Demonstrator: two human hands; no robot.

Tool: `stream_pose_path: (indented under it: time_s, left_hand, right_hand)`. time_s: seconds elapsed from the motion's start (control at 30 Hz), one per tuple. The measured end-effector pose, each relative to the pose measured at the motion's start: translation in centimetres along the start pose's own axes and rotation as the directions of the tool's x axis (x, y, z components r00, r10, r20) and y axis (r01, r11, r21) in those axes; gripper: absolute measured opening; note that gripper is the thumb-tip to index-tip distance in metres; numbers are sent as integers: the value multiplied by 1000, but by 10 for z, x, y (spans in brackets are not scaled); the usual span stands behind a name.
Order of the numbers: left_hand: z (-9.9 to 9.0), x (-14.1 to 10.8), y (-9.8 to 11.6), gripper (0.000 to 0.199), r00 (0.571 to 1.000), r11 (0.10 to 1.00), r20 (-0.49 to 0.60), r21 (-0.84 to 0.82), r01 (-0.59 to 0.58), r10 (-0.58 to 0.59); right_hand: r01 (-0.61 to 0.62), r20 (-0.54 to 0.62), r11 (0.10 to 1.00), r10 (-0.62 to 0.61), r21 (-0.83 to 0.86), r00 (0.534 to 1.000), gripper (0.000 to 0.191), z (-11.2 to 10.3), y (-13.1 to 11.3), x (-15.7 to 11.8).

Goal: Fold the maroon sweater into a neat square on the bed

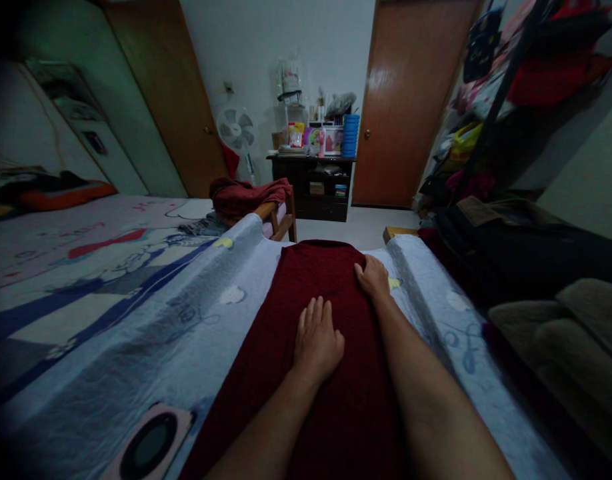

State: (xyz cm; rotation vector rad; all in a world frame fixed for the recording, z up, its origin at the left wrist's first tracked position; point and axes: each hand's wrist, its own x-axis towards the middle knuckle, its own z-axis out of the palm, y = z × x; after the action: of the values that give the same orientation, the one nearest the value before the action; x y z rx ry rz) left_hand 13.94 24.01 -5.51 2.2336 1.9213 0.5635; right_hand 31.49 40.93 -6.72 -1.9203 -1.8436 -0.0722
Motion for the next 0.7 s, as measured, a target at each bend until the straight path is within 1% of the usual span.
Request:
stream_pose_path:
  time_s: [0.07,0.1,0.17,0.2,0.27,0.33,0.4,0.5,0.57,0.7]
  left_hand:
    - [0,0,0,65,1000,1000,0,-5,0,0]
    - [0,0,0,65,1000,1000,-2,-9,0,0]
    - [-1,0,0,67,1000,1000,-12,-18,1,-1]
    - [-1,0,1,69,1000,1000,-18,-24,2,-3]
    - [-2,0,2,73,999,999,-29,-38,13,-15]
    - [-3,0,3,77,999,998,-36,-49,31,-33]
    - [-4,0,3,81,998,997,-39,-58,49,-52]
    - [-4,1,4,84,997,995,-34,-71,63,-65]
    - [-4,1,4,83,998,996,-34,-75,57,-60]
    - [-2,2,3,82,997,996,-50,-71,50,-54]
  right_hand:
    - [53,-79,998,-49,42,996,34,-5,-2,-3]
    - [79,-95,995,-73,61,993,31,-8,-4,-5]
    - [126,-88,987,-118,95,989,26,-14,-12,-8]
    - [146,-66,983,-140,108,988,25,-17,-16,-11]
    - [190,17,975,-193,117,981,24,-23,-28,-16]
    - [243,139,964,-257,109,956,19,-27,-39,-23]
    - [266,219,959,-281,94,934,15,-29,-49,-31]
    - [270,273,963,-267,26,924,28,-28,-58,-43]
    - [283,279,959,-270,-5,921,37,-25,-61,-49]
    - [298,269,955,-283,-15,921,51,-19,-61,-54]
